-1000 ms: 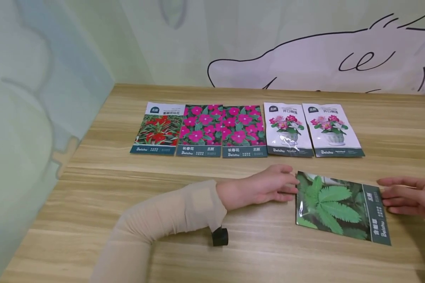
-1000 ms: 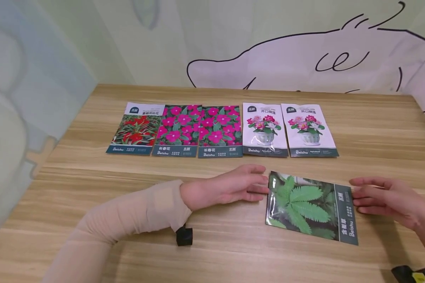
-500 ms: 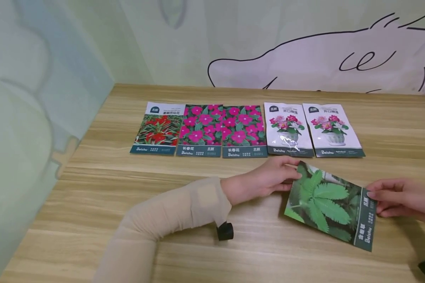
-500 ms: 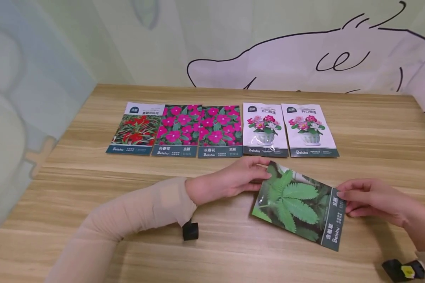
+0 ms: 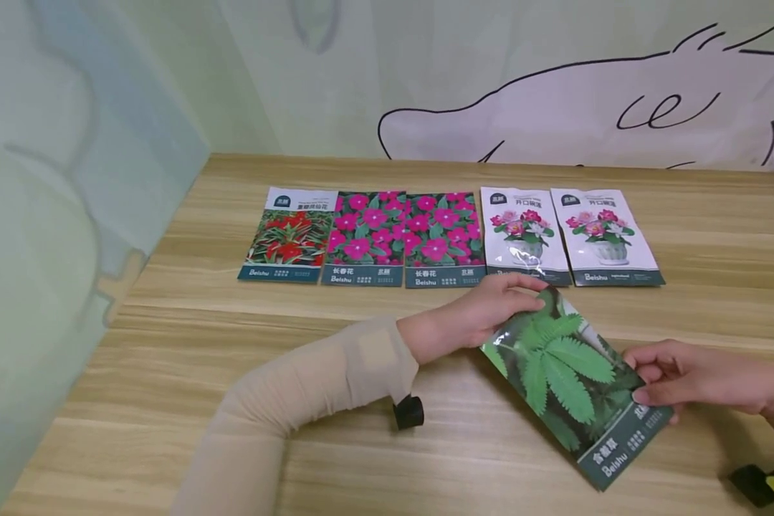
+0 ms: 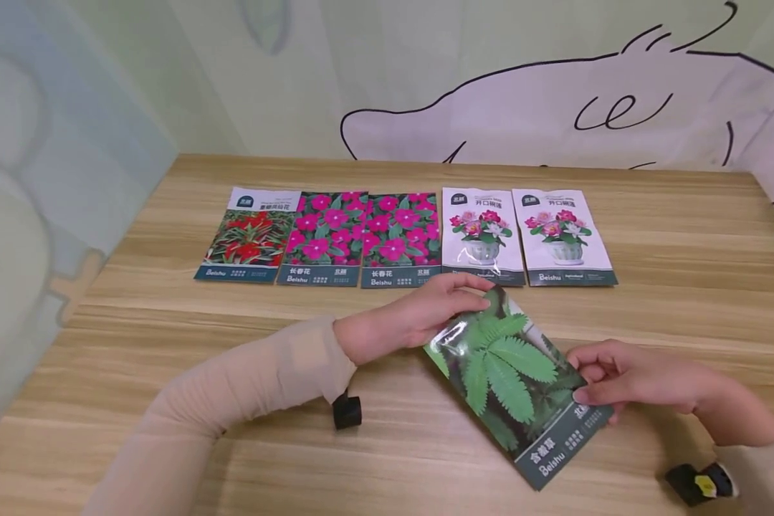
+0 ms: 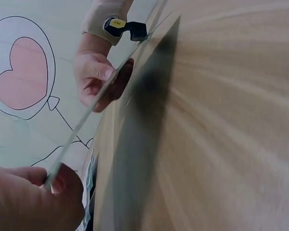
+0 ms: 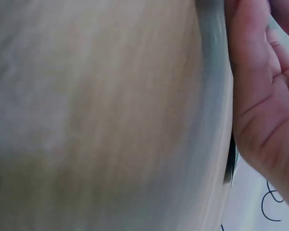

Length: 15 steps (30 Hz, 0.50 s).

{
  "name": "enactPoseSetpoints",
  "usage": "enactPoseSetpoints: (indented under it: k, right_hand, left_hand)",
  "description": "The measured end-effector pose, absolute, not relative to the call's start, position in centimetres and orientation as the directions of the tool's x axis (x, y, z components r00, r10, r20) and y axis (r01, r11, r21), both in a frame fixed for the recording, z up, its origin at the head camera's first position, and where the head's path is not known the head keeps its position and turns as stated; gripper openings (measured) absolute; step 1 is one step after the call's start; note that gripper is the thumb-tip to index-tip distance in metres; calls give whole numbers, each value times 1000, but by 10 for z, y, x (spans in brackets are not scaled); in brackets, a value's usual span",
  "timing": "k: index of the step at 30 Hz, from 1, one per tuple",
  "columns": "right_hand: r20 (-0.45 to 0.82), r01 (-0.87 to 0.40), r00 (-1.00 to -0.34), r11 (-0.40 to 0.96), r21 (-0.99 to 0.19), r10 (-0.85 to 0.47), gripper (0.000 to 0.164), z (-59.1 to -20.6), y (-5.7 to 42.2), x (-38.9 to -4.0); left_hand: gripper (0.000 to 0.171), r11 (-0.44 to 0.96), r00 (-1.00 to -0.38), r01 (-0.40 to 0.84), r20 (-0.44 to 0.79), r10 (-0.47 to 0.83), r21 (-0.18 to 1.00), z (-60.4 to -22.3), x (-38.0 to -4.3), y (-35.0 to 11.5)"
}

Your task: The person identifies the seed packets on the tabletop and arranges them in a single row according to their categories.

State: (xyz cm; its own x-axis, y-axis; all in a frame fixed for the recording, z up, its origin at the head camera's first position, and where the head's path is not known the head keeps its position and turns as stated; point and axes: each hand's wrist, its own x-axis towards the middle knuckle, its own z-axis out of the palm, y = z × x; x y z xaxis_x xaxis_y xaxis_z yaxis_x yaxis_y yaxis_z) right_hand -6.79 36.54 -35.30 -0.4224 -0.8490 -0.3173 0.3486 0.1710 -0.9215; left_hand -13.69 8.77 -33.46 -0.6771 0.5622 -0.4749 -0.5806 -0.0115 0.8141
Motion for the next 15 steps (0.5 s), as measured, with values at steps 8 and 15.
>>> enactPoseSetpoints:
  k: [8, 15]
  right_hand:
    - [-267, 323, -458, 121, -939, -848, 30, -352, 374, -74]
    - [-375, 405, -569, 147, -902, -732, 37, -347, 384, -80]
  left_hand:
    - [31, 35, -654, -593, -506, 562, 805, -330, -151, 70]
    - [37, -78, -658, -640, -492, 570, 765, -329, -155, 71]
